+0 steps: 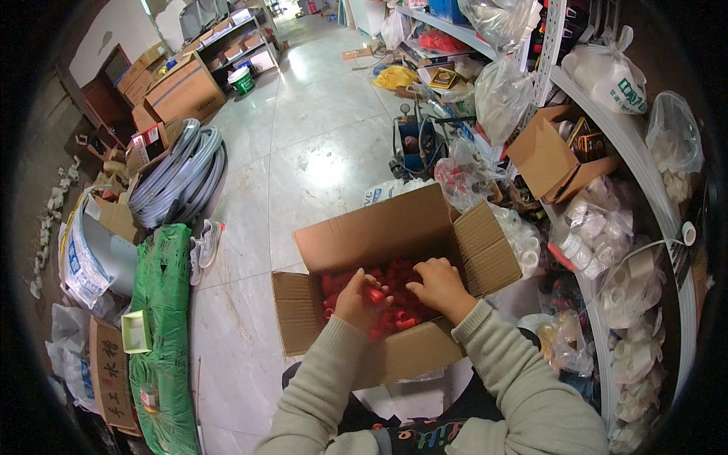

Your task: The person sits on the floor and repeatedly picks up small red plastic connectors from a plastic bag. They connect two pieces together by hand and place the assembled unit into a cardboard box. The person continues this repetitive assembly process throughout the clip.

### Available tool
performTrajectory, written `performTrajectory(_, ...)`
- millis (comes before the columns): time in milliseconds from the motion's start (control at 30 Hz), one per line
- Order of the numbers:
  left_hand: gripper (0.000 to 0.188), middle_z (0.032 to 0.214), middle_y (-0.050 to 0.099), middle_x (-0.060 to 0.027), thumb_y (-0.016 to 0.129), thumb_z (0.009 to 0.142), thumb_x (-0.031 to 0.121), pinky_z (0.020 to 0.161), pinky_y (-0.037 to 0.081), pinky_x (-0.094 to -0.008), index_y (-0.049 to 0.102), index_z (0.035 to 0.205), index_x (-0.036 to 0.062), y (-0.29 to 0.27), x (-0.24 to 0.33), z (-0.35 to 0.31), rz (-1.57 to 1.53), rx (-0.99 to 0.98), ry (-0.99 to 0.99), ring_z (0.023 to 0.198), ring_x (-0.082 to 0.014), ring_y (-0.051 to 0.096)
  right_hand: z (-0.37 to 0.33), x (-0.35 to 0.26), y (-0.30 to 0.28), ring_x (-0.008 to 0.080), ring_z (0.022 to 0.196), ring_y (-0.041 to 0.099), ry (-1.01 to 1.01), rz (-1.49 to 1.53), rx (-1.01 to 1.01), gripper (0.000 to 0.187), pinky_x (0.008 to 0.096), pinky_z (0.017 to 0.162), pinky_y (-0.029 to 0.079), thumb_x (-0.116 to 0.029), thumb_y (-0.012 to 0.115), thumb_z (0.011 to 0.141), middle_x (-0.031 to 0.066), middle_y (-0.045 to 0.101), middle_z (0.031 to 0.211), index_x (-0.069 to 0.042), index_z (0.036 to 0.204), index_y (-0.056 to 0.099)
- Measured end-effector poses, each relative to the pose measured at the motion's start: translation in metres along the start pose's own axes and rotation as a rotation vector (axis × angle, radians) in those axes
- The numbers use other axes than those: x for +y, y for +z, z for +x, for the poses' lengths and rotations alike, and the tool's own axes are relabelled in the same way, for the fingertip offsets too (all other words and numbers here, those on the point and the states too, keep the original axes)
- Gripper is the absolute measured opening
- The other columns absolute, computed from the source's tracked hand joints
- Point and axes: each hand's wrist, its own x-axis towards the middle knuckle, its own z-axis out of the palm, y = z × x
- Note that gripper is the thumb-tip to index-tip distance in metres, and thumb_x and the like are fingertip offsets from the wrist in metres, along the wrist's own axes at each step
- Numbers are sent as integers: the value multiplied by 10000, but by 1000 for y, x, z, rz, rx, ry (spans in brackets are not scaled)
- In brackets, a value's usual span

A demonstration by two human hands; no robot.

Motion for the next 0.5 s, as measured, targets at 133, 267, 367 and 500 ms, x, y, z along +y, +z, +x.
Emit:
performTrajectory(133,231,718,545,-31,465,891,277,574,444,-263,531,789,79,-14,-7,12,429,-109,103,645,-156,527,-1,2,21,347,879,529,-119,32,-225,346,419,762,437,-309,630,718,165,562,912,-46,939,583)
performTrajectory(267,264,774,591,-97,482,875,274,612,452,-313,549,857,19,-18,-22,23,902,-171,242,693,-221,566,1,-9,23,358,918,547,-160,49,-664,383,407,808,434,-255,594,726,195,576,975,-54,1049,556)
performTrajectory(367,288,839,604,-193,510,834,298,674,455,-391,558,863,15,-7,-27,10,1677,-5,414,790,-327,586,5,3,44,354,952,549,-166,47,-844,437,398,827,432,-242,573,725,216,570,1033,-57,1117,527)
performTrajectory(500,318,897,590,-239,506,788,337,749,446,-438,577,906,51,-5,-28,9,1945,8,336,870,-390,566,4,-3,35,357,944,551,-186,45,-849,409,401,821,433,-237,576,722,214,577,1015,-29,1072,538)
